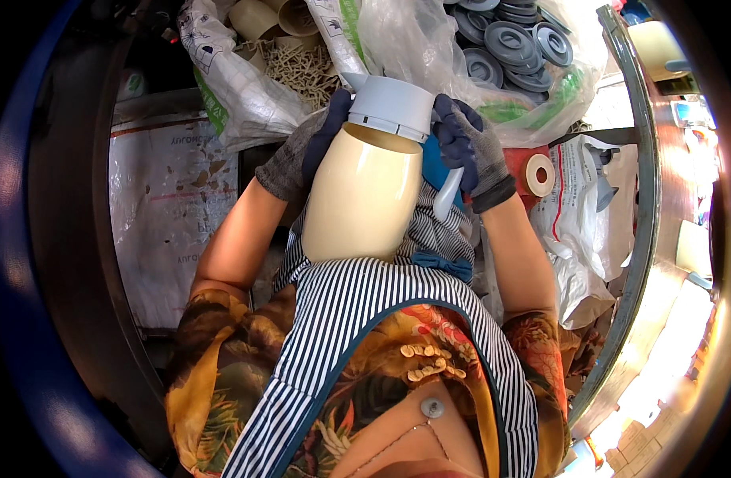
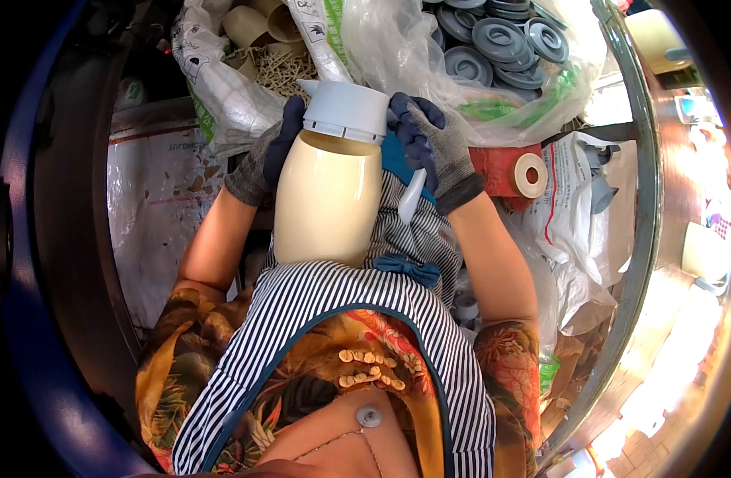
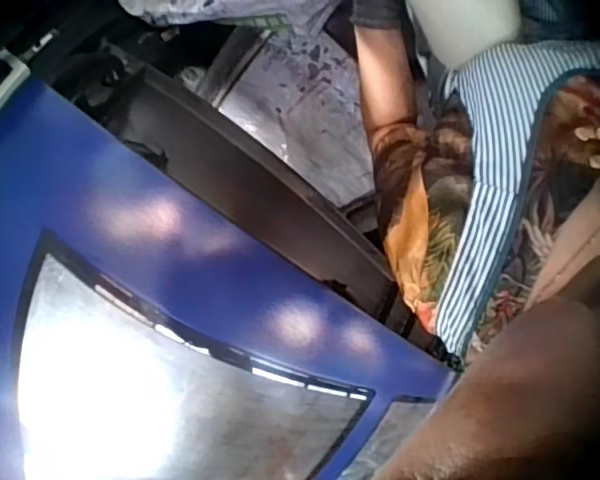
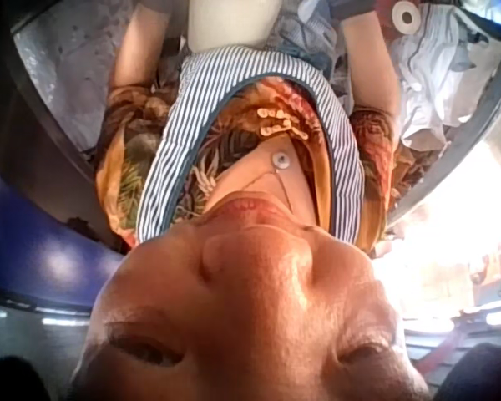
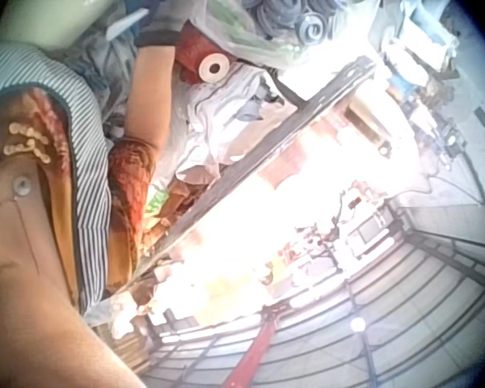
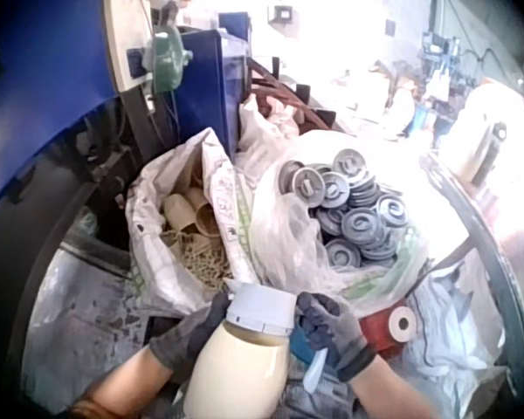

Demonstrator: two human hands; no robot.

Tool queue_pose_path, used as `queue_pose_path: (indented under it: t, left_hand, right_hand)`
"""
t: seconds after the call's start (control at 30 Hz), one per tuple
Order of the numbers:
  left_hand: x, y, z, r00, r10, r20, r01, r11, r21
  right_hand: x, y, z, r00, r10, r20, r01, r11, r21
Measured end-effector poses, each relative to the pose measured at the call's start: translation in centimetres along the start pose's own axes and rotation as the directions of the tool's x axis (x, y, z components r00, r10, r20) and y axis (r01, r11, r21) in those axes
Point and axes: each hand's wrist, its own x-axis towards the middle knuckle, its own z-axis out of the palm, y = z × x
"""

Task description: The person assembles plastic carafes by hand by fitting gray lids onto white pitcher bodies and inserting internal components into them.

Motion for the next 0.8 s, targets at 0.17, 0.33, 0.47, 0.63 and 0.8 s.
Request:
queue_pose_path:
  t: [0.17, 0.33, 0.47, 0.63, 0.8]
  left_hand:
    - [-0.1, -0.1, 0.5, 1.000, 0.000, 0.012, 0.001, 0.991, -0.136]
    - [-0.2, 0.2, -0.5, 0.998, 0.044, -0.037, -0.037, 0.985, 0.169]
    - [-0.7, 1.0, -1.6, 0.995, 0.048, -0.082, -0.023, 0.958, 0.287]
    - [-1.7, 3.1, 0.2, 0.982, 0.168, 0.080, -0.166, 0.594, 0.787]
    - [-0.6, 3.9, 3.9, 0.990, 0.043, -0.137, 0.025, 0.889, 0.457]
  right_hand:
    - [0.1, 0.4, 0.2, 1.000, -0.011, 0.013, 0.011, 1.000, -0.003]
    - [0.1, 0.8, 0.4, 0.996, -0.092, -0.018, 0.089, 0.987, -0.131]
    - [0.4, 2.4, 0.6, 0.935, -0.353, -0.040, 0.315, 0.876, -0.366]
    - [-0.1, 3.4, 1.1, 0.729, -0.677, 0.096, 0.441, 0.358, -0.823]
    - [0.6, 4.9, -0.4, 0.708, -0.699, 0.099, 0.466, 0.357, -0.810]
